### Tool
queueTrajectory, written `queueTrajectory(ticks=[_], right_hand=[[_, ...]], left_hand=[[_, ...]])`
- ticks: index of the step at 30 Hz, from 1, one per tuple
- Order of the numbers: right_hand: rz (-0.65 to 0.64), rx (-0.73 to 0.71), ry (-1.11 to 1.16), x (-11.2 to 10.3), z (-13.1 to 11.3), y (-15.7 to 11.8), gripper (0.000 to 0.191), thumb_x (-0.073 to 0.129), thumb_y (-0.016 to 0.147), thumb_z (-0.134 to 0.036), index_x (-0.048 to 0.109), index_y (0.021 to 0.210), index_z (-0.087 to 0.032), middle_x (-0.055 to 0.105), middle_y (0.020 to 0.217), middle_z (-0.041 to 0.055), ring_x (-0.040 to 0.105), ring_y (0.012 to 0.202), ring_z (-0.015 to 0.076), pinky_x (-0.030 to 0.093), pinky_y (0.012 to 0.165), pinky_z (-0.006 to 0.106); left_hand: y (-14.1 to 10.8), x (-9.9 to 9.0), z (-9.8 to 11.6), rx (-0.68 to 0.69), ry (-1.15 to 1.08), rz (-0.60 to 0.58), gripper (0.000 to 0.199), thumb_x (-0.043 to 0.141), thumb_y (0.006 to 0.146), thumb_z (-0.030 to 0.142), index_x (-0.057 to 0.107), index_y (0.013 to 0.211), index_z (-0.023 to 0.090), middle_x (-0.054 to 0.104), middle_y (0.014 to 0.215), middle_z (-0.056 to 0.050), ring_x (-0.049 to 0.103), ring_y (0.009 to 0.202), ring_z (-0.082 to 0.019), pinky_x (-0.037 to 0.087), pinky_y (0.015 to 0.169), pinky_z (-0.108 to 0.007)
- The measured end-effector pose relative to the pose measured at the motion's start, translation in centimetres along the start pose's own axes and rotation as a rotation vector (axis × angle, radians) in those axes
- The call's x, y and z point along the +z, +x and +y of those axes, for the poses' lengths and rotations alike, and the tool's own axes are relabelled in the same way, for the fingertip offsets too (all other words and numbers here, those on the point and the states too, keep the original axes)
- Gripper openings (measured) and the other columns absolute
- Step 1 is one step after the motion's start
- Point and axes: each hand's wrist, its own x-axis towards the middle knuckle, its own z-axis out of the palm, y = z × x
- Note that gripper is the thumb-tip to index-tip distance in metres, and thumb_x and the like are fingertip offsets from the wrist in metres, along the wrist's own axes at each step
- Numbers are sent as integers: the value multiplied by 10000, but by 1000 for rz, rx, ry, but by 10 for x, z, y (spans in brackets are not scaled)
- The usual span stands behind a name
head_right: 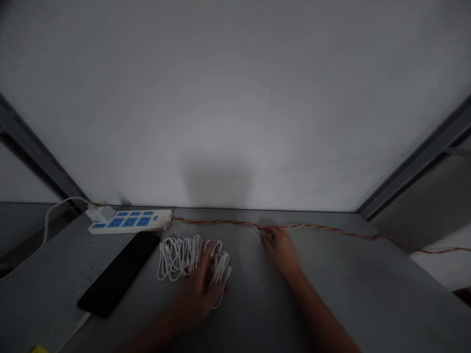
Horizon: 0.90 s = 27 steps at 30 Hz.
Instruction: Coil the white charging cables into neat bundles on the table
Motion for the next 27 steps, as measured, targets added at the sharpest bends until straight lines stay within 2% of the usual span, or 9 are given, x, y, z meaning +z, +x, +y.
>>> queueTrajectory(ticks=[2,4,6,10,14,17,19,22,27], right_hand=[[70,-29,-32,0,-1,0,382,468,853,-437,668,959,-130,666,895,126,615,776,244,502,758,394],[86,-59,13,0,-10,-4,390,460,883,-448,654,995,-128,659,872,116,611,764,232,504,730,365],[-21,-93,116,0,-25,-11,384,444,926,-464,640,991,-141,645,769,70,592,662,191,487,636,297],[-320,-200,205,2,-47,-23,485,367,978,-519,554,692,-175,544,580,0,506,540,136,401,537,237],[-425,-226,206,1,-50,-28,598,292,980,-586,456,576,-176,435,528,-21,419,510,112,317,493,217],[-553,-243,228,1,-54,-33,586,380,955,-591,506,579,-159,434,531,-29,400,510,103,304,488,204],[-641,-235,265,2,-60,-37,534,460,938,-566,574,618,-154,476,548,-29,423,517,104,317,485,194],[-690,-189,362,2,-68,-39,471,500,936,-544,634,688,-167,552,602,-21,487,563,120,371,508,190],[-617,-96,552,4,-63,-33,491,463,950,-558,624,702,-166,591,656,-2,541,627,143,438,581,225]], left_hand=[[0,4,-7,31,-3,-92,777,640,786,221,295,1482,239,621,1245,-112,672,956,-203,521,889,-345],[1,6,-11,30,9,-110,735,634,789,209,328,1457,230,595,1280,-116,660,1010,-209,506,927,-356],[4,8,-12,-9,-4,-87,699,664,761,204,399,1408,209,622,1228,-110,657,1018,-214,499,940,-353],[12,9,-12,-95,-158,-67,694,737,710,301,480,1345,187,648,1150,-91,666,968,-203,527,849,-299],[20,8,-12,-216,-310,-6,659,698,705,535,585,1234,158,689,1055,-90,687,857,-218,535,734,-306],[21,7,-9,-266,-368,42,655,685,687,577,619,1174,145,709,1038,-101,689,891,-245,522,756,-322],[21,7,-8,-239,-347,55,610,697,694,542,620,1155,151,711,1054,-103,680,945,-248,509,801,-317],[18,8,-6,-165,-277,28,489,662,762,504,609,1126,182,713,1059,-91,675,967,-230,499,845,-315],[11,6,0,-50,-93,48,363,586,847,465,562,1089,196,721,930,-68,690,849,-203,521,761,-299]])
